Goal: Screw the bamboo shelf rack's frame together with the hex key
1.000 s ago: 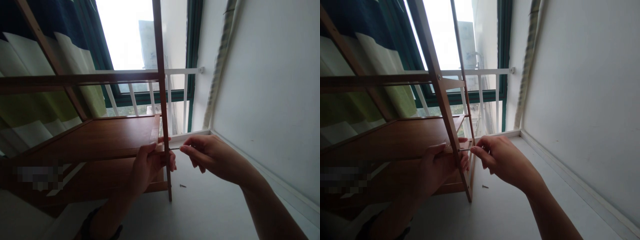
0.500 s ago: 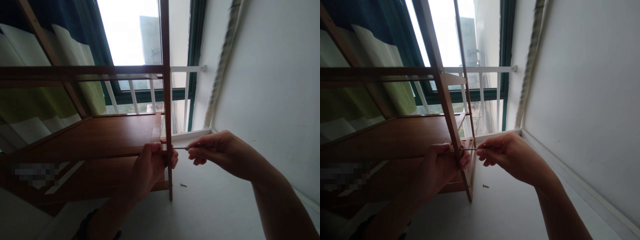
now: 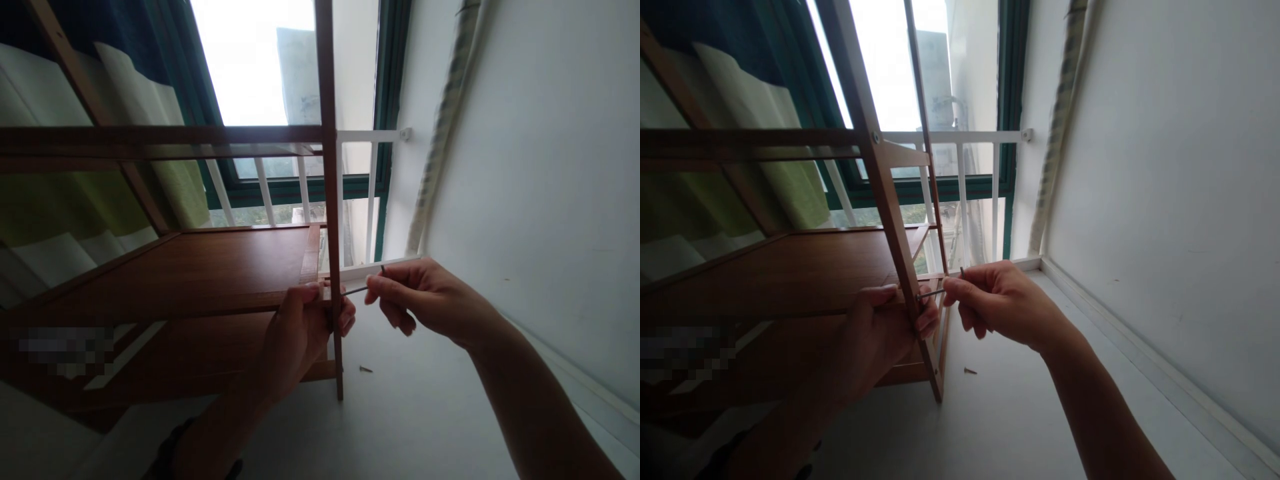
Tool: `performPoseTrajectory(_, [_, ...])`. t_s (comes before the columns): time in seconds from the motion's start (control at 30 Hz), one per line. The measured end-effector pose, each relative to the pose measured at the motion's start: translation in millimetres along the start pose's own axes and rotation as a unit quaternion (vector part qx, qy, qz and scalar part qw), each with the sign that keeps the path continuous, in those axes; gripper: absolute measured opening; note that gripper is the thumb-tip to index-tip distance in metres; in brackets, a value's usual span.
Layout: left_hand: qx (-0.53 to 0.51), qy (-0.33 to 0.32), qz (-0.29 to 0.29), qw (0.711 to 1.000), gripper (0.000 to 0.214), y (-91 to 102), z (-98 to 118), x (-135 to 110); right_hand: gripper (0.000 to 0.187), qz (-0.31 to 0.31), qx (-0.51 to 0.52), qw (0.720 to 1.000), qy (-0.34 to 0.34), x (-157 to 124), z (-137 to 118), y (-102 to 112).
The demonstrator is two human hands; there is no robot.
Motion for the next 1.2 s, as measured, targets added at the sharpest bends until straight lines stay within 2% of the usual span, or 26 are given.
performPoseTrajectory(0.1, [0.002, 0.008, 0.007, 1.0, 0.028, -0.8, 1.1, 0.3, 0.026, 0.017, -0.014, 0.997, 0.08, 1.8, 0.0, 0.3])
performPoseTrajectory(0.2, [0.005, 0.017, 0.015, 1.0, 0.027, -1.7, 2.7, -0.1, 0.034, 0.061, -0.023, 0.988, 0.14, 0.3, -0.4, 0.1])
performPoseTrajectory(0.33, [0.003, 0.013, 0.012, 1.0, 0.027, -1.5, 2.9, -0.5, 0.032, 0.142, -0.115, 0.96, 0.212, -1.2, 3.2, 3.9])
performPoseTrajectory(0.4, [0.001, 0.011, 0.012, 1.0, 0.027, -1.1, 2.3, -0.5, 0.029, 0.149, -0.144, 0.953, 0.222, -0.2, 7.3, 6.6])
performPoseTrajectory(0.5, [-0.002, 0.011, 0.01, 1.0, 0.027, -0.9, 1.5, -0.5, 0.029, 0.108, -0.095, 0.973, 0.179, 2.4, 14.2, 8.6])
performPoseTrajectory(0.6, [-0.002, 0.009, 0.01, 1.0, 0.027, -1.3, 1.6, -0.7, 0.033, 0.036, 0.016, 0.996, 0.076, 4.3, 18.5, 5.7])
performPoseTrajectory(0.67, [0.003, 0.01, 0.012, 1.0, 0.027, -1.7, 2.0, -0.9, 0.036, 0.005, 0.094, 0.996, 0.007, 5.1, 19.3, 2.3])
performPoseTrajectory(0.77, [0.008, 0.011, 0.013, 1.0, 0.026, -2.2, 2.8, -0.7, 0.035, 0.021, 0.169, 0.984, -0.045, 5.9, 17.6, -1.3])
performPoseTrajectory(0.9, [0.011, 0.006, 0.01, 1.0, 0.026, -2.1, 3.1, 0.0, 0.029, 0.045, 0.163, 0.985, -0.034, 2.6, 10.2, -0.4])
performPoseTrajectory(1.07, [0.007, -0.001, 0.006, 1.0, 0.027, -0.4, 1.3, 0.4, 0.021, -0.023, 0.172, 0.985, 0.009, -6.8, 0.1, 6.7])
performPoseTrajectory(1.2, [0.008, 0.008, 0.006, 1.0, 0.026, -0.1, 0.6, 0.2, 0.026, -0.055, 0.143, 0.988, 0.028, -7.1, 2.3, 13.6])
Point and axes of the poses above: each hand's wrist, its own x-axis towards the middle knuckle, its own y-axis out of the back of the hand, z = x × y, the point moved 1 cm from there along x, towards the middle knuckle, and after that the axes turned 15 degrees about x, right-handed, at the moved point
